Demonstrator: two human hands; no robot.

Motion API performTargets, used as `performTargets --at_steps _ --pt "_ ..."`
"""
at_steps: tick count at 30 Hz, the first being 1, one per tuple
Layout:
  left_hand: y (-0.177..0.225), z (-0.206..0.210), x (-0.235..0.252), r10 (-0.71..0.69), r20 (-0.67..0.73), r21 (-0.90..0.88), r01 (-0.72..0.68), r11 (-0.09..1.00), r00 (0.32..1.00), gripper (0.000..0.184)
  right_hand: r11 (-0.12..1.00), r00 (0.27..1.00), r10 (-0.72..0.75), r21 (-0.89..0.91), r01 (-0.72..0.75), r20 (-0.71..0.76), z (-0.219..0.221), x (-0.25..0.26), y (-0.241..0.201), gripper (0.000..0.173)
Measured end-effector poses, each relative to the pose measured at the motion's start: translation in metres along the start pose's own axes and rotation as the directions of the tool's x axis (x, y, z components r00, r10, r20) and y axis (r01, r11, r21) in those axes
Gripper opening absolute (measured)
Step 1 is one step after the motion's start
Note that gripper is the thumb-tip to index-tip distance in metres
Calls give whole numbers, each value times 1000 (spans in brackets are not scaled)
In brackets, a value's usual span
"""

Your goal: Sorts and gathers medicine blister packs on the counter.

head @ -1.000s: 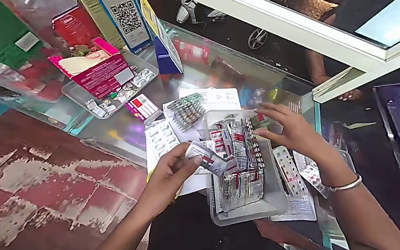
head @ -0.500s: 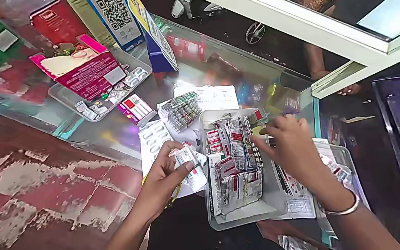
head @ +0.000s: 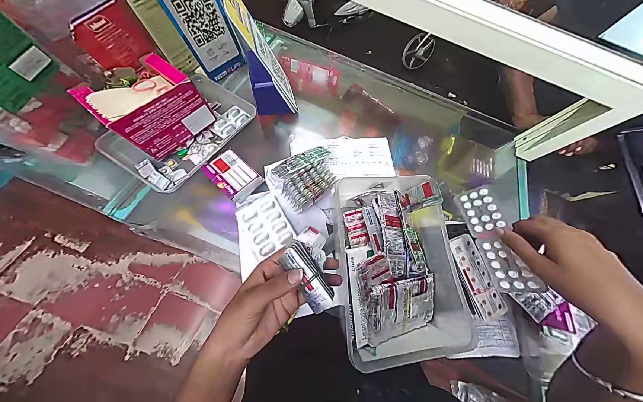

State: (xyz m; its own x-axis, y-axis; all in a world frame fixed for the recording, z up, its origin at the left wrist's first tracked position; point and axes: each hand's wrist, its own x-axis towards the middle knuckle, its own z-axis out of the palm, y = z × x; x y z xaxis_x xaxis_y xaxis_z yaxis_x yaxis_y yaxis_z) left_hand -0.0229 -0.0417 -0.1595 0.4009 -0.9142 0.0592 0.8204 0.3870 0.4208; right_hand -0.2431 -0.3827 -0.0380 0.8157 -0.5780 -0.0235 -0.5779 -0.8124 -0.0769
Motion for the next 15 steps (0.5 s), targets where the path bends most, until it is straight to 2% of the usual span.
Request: performTargets --at_steps 1,2,4,7,9,11,12,14,15 --pt "0 0 1 -14 -1 6 14 1000 1000 33 999 995 36 -12 -35 96 3 2 5 34" --pt "0 0 2 -30 -7 11 30 999 1000 33 997 989 71 -48 -66 127 6 4 6 27" --pt "1 3 3 -55 -37 20 56 998 998 32 997 999 35 -71 -33 23 4 6 -8 25" --pt "1 7 2 -67 -57 51 69 996 996 33 974 962 -224 -2 227 -155 -2 17 -59 30" --pt "2 5 0 -58 -13 65 58 996 998 36 882 886 -439 115 457 -151 16 33 -92 33" --pt "2 1 -4 -47 46 77 43 996 998 39 741 749 -662 150 655 0 40 47 -114 27" --pt "2 -2 -7 -35 60 87 29 996 998 38 680 669 -733 149 718 118 47 51 -120 30" --pt "2 -6 -14 -15 72 106 7 994 997 36 622 553 -764 155 767 331 49 55 -126 47" --pt "2 -8 -16 -11 65 111 4 994 998 35 617 532 -757 149 772 378 45 54 -124 52"
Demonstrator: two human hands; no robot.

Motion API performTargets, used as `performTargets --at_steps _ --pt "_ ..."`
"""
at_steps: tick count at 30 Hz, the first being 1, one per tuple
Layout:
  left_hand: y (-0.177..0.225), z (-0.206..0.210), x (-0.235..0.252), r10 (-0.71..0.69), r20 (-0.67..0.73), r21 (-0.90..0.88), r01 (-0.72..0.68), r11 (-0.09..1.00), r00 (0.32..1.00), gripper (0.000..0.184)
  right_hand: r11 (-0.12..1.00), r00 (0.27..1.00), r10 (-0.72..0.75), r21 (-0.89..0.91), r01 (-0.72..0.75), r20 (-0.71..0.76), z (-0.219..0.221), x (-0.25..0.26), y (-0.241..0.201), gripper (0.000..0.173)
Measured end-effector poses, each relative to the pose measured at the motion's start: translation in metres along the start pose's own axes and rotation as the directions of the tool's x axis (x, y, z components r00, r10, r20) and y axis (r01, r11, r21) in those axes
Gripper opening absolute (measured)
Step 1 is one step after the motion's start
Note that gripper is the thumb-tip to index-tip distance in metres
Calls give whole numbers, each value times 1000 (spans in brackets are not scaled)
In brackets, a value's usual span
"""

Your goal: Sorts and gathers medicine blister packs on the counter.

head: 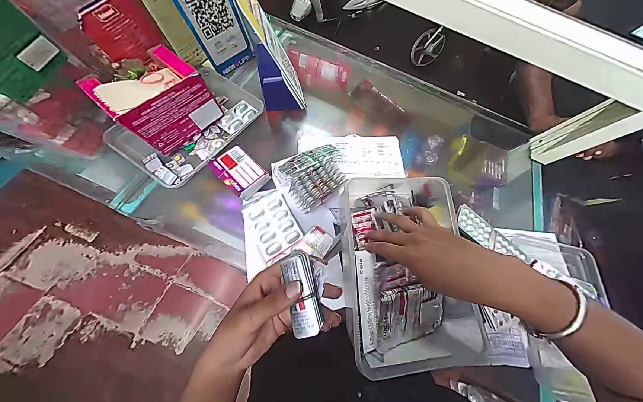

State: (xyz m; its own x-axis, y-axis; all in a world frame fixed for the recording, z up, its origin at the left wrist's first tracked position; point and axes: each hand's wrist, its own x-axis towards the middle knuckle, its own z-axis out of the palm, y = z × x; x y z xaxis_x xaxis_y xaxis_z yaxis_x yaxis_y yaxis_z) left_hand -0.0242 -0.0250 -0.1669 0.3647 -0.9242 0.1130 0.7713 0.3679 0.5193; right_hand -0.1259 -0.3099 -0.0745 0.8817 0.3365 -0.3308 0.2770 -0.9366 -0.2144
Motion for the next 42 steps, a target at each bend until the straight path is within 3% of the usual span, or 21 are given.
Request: performTargets --at_steps 4,9,14,16,19,24,28,33,34,36,38,39,42 --pt "-1 -7 -4 0 -51 -3 0 1000 999 35 999 1000 3 -40 -2 22 -19 -22 10 47" --pt "0 -6 3 -31 -53 24 32 999 998 35 999 984 -19 35 13 177 -33 -33 21 50" --pt "-1 -2 7 -26 -52 53 28 998 998 34 1000 938 29 0 -31 346 -35 -28 11 57" --pt "-2 -2 7 -29 -50 55 31 998 998 34 1000 963 -26 21 22 268 -29 -28 12 46" --pt "-2 -2 5 -27 -43 59 30 998 999 35 980 986 -166 104 167 -22 -19 -38 21 24" --pt "-1 -3 4 -22 -41 68 25 997 999 34 857 931 -174 416 304 -321 -30 -78 43 30" --pt "-3 -1 3 -35 -67 56 39 998 997 34 739 885 130 639 213 -446 -27 -116 54 14" --pt "-4 -1 5 -51 -59 60 55 997 997 34 539 738 515 834 116 -436 -3 -151 67 4" --pt "-3 -1 5 -53 -61 56 56 997 997 34 527 735 551 848 59 -394 0 -159 74 5" --pt "-4 -2 4 -57 -80 65 62 996 995 34 509 802 545 856 -87 -243 8 -176 90 7" --pt "-4 -3 4 -60 -85 74 67 995 995 33 548 852 515 802 -239 -97 15 -183 101 8" --pt "-4 -3 4 -63 -84 81 70 994 994 33 617 840 538 709 -341 -65 15 -182 101 14" --pt "-4 -2 5 -87 -74 71 92 993 993 36 732 719 668 345 -588 -191 2 -162 75 35"
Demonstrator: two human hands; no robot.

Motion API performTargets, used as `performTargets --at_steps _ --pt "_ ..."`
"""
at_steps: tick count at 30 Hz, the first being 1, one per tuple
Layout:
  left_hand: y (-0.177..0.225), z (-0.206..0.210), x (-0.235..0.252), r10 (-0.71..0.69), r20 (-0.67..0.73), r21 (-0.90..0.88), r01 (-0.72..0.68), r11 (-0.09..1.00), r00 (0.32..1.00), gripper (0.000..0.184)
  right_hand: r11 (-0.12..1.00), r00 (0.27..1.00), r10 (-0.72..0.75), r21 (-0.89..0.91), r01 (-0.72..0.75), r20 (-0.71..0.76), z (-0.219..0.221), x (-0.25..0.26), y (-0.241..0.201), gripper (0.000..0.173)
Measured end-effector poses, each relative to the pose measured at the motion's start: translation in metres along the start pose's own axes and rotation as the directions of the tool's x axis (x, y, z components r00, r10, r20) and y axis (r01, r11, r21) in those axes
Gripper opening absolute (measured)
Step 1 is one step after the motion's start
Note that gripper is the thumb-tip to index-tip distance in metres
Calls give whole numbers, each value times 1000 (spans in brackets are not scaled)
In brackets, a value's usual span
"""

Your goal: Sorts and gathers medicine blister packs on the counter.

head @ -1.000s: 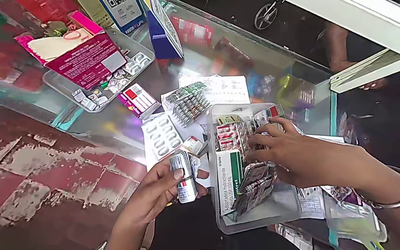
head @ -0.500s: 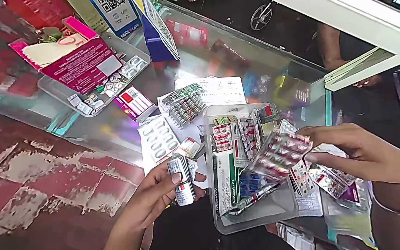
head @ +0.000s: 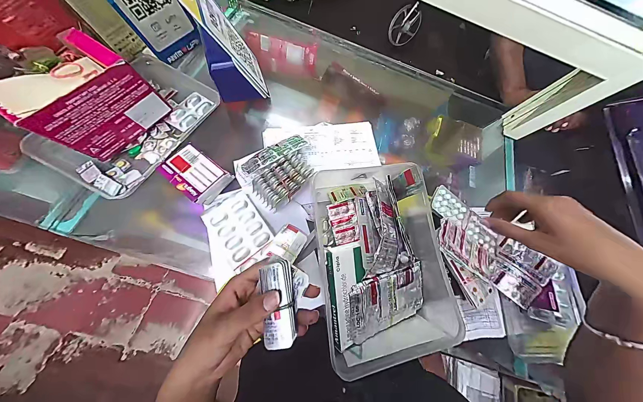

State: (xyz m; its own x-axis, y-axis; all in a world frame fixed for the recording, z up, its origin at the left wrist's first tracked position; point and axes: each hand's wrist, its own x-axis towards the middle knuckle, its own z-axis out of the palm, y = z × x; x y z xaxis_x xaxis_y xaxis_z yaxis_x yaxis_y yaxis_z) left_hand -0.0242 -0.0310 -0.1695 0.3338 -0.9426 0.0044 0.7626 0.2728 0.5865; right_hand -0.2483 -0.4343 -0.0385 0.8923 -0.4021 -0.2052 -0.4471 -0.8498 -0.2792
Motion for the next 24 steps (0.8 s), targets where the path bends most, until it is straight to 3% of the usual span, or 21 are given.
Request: performTargets --at_steps 1,3,6,9,13,15,18,21,24 --pt "0 1 1 -1 12 -3 1 1000 1000 39 997 994 -42 -63 36 -96 2 2 -16 33" --pt "0 4 4 0 45 3 0 1000 999 42 954 934 -295 -121 275 -200 12 12 -51 23" --pt "1 8 10 -19 85 19 17 1000 996 39 768 772 -635 -126 628 -21 48 41 -93 27" --pt "2 11 8 -26 81 37 23 999 996 38 685 724 -679 -252 683 117 59 50 -112 24" --pt "1 3 -3 -4 45 35 2 999 999 39 649 679 -734 -296 701 -2 15 38 -99 19" --pt "-1 -1 -5 -2 13 29 1 1000 1000 38 729 716 -683 -192 657 -145 -9 20 -82 20" --pt "-2 0 -3 -1 -21 19 1 1000 1000 36 929 872 -363 -54 366 -328 -33 -17 -54 27" --pt "-1 3 2 -13 -14 22 14 1000 1000 35 989 954 -80 97 112 -288 -30 -30 -23 34" --pt "0 6 7 -38 6 27 38 999 999 36 998 993 28 65 -21 -113 -14 -26 -3 36"
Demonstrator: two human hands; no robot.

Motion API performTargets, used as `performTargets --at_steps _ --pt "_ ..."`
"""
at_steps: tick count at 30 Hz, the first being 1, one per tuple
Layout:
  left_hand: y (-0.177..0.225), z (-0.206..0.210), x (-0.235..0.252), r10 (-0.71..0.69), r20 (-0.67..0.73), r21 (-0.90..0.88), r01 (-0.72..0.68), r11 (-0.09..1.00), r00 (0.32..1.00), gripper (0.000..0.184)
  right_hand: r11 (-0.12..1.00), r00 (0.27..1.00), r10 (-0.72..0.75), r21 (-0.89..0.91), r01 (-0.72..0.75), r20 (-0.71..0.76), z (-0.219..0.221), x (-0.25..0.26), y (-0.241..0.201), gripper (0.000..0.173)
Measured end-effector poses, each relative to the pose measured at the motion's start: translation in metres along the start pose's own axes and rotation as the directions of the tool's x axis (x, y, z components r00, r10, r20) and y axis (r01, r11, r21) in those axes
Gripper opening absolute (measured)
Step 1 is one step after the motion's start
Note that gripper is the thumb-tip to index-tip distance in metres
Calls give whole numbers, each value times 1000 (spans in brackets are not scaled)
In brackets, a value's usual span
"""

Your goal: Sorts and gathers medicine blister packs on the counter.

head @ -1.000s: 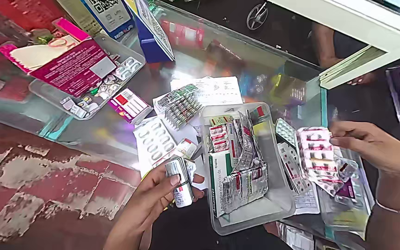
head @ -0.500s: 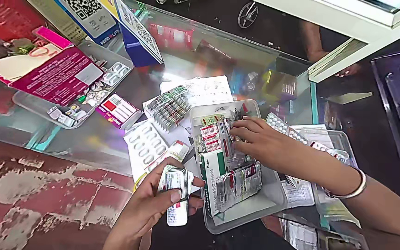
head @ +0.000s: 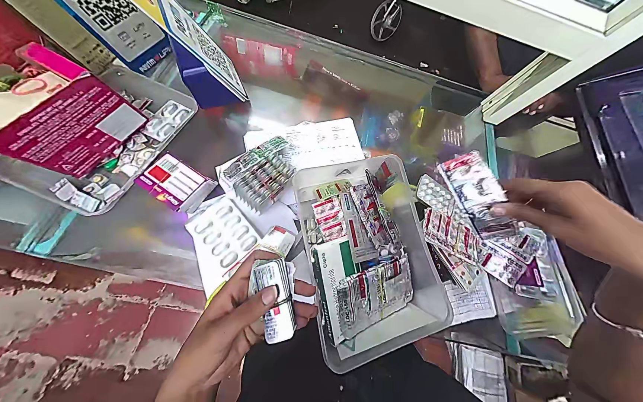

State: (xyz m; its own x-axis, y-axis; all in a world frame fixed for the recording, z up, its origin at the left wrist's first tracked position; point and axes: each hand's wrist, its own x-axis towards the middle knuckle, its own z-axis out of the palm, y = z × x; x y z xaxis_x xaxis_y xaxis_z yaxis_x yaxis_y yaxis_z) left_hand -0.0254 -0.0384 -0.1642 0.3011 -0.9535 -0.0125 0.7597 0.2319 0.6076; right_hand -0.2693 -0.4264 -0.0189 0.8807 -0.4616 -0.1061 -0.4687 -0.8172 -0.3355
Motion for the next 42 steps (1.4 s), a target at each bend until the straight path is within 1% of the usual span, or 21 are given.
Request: performTargets --at_steps 3,4,6,7,9,10,12,14,16,18,20,22,25,28,30,31,33,35,38,40,42 --pt "0 3 2 -15 32 1 15 1000 999 37 970 990 124 -203 -134 -59 22 3 -22 43" --pt "-1 4 1 -10 40 3 10 1000 999 37 966 989 69 -238 -100 -134 31 1 -36 44" --pt "-2 4 0 -2 42 4 2 1000 999 39 960 966 -174 -252 124 -189 51 -3 -68 32" --pt "-3 4 0 -2 41 2 2 1000 999 40 939 941 -304 -213 270 -147 64 -4 -83 29" --pt "-4 5 1 -5 43 27 4 1000 999 42 850 864 -499 -152 504 69 93 -2 -105 34" --pt "-5 7 0 -4 43 39 2 999 999 41 810 827 -539 -173 561 160 105 -1 -113 40" --pt "-4 8 -2 13 44 49 -15 999 999 39 773 802 -562 -214 597 205 117 4 -122 38" --pt "-4 9 -5 34 46 59 -37 998 998 37 781 775 -593 -75 619 218 102 7 -117 24" --pt "-3 7 -6 43 49 48 -45 998 998 36 779 753 -627 190 598 200 76 5 -102 19" --pt "-4 5 -7 43 44 15 -44 999 998 36 744 823 -562 487 457 87 51 -5 -82 24" --pt "-4 4 -6 33 44 -8 -33 999 998 37 720 954 -273 632 285 -119 31 -21 -60 24" --pt "-4 6 -6 19 38 -37 -18 999 999 37 753 970 25 643 140 -240 20 -28 -26 24" --pt "-3 8 -4 -2 66 -40 4 999 998 36 892 957 244 423 -158 -157 22 -29 20 34" --pt "-3 11 -2 -15 87 -20 16 1000 996 36 969 953 235 -27 -245 -193 36 -28 18 52" --pt "-3 13 -2 -22 88 -15 23 1000 996 35 980 952 63 -162 -116 -299 46 -29 -20 45" --pt "-3 15 -2 -20 86 -17 22 1000 996 36 975 944 -106 -217 38 -311 54 -29 -42 32" --pt "-4 16 -1 -16 84 -11 17 1000 996 35 870 864 -479 -219 443 -155 79 -24 -78 14" --pt "-5 16 -1 -15 80 9 14 1000 997 36 690 718 -689 -212 692 100 107 -9 -102 16" --pt "-6 17 -5 -11 74 24 9 1000 997 35 496 584 -740 -315 809 334 125 11 -118 15" --pt "-5 18 -8 7 71 29 -9 1000 997 36 435 504 -798 -261 862 331 117 22 -114 17" --pt "-4 17 -11 30 55 32 -32 999 998 36 501 505 -830 -81 862 236 100 29 -103 20"
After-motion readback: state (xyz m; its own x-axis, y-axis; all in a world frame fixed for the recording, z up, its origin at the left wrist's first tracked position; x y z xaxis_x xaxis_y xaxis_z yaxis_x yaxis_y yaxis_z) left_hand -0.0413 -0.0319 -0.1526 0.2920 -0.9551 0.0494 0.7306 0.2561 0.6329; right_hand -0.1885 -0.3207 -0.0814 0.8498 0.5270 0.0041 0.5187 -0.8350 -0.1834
